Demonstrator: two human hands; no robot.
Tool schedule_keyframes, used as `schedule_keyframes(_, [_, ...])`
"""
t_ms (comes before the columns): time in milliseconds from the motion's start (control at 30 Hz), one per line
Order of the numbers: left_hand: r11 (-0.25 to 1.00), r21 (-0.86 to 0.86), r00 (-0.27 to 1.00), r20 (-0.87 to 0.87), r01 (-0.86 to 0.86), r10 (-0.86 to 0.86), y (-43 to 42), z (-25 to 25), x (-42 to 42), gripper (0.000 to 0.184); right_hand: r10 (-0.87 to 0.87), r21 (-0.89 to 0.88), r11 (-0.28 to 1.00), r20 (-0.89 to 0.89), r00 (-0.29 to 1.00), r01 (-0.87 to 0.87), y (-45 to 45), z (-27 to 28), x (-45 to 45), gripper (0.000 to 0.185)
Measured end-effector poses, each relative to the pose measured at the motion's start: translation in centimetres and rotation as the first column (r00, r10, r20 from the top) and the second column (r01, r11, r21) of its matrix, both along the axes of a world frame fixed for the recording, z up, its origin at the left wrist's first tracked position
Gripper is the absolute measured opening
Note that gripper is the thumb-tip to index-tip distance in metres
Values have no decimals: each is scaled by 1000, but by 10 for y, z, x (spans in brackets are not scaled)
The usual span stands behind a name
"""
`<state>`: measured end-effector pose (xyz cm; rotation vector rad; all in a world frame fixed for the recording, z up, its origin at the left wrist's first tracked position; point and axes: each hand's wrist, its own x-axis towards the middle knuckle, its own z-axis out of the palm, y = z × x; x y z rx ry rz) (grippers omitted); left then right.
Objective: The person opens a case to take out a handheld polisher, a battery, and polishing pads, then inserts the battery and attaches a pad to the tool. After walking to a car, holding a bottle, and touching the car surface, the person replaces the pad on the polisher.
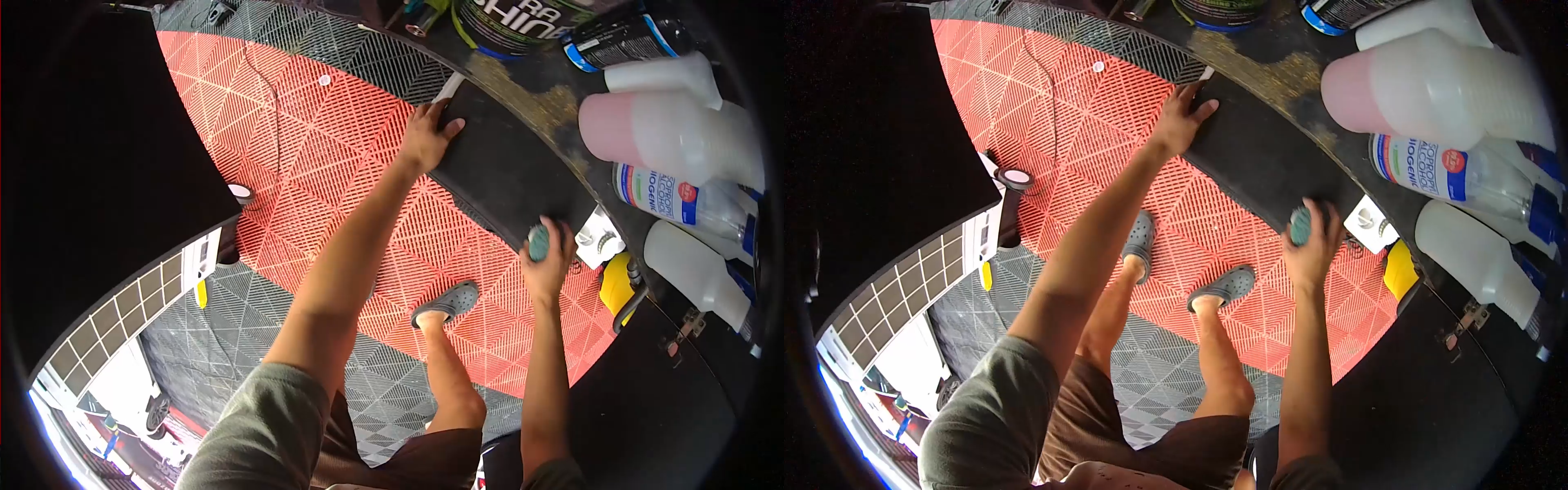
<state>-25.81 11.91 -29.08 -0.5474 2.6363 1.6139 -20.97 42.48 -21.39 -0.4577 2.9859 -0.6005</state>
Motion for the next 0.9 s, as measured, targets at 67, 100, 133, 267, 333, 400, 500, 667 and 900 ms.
schedule_keyframes(67, [991,-10,990,21,-137,137,7,11,19,60,-100,-54,994,-14,995,99,21,2,21,59])
schedule_keyframes(100, [984,37,984,-17,-177,178,8,10,26,57,-146,-108,984,4,989,145,38,-1,30,61])
schedule_keyframes(133, [983,39,984,-16,-178,179,7,8,30,57,-190,-160,968,23,981,192,53,-6,42,63])
schedule_keyframes(267, [980,75,982,-15,-185,186,8,9,45,53,-454,-496,571,472,756,654,79,-20,96,68])
schedule_keyframes(333, [976,65,978,12,-209,209,13,8,59,51,-386,-451,83,808,446,889,74,-20,113,60])
schedule_keyframes(400, [969,60,971,25,-239,238,24,12,80,50,-269,-402,-114,893,361,909,53,-16,107,44])
schedule_keyframes(500, [937,91,937,127,-338,326,50,23,121,53,-27,-397,-286,913,406,872,45,-35,94,37])
schedule_keyframes(667, [803,424,899,319,-420,301,66,33,166,64,-64,-451,-237,891,450,860,29,-37,64,38])
schedule_keyframes(900, [937,220,961,127,-270,247,4,20,115,82,-59,-407,-131,913,403,904,52,-29,56,30])
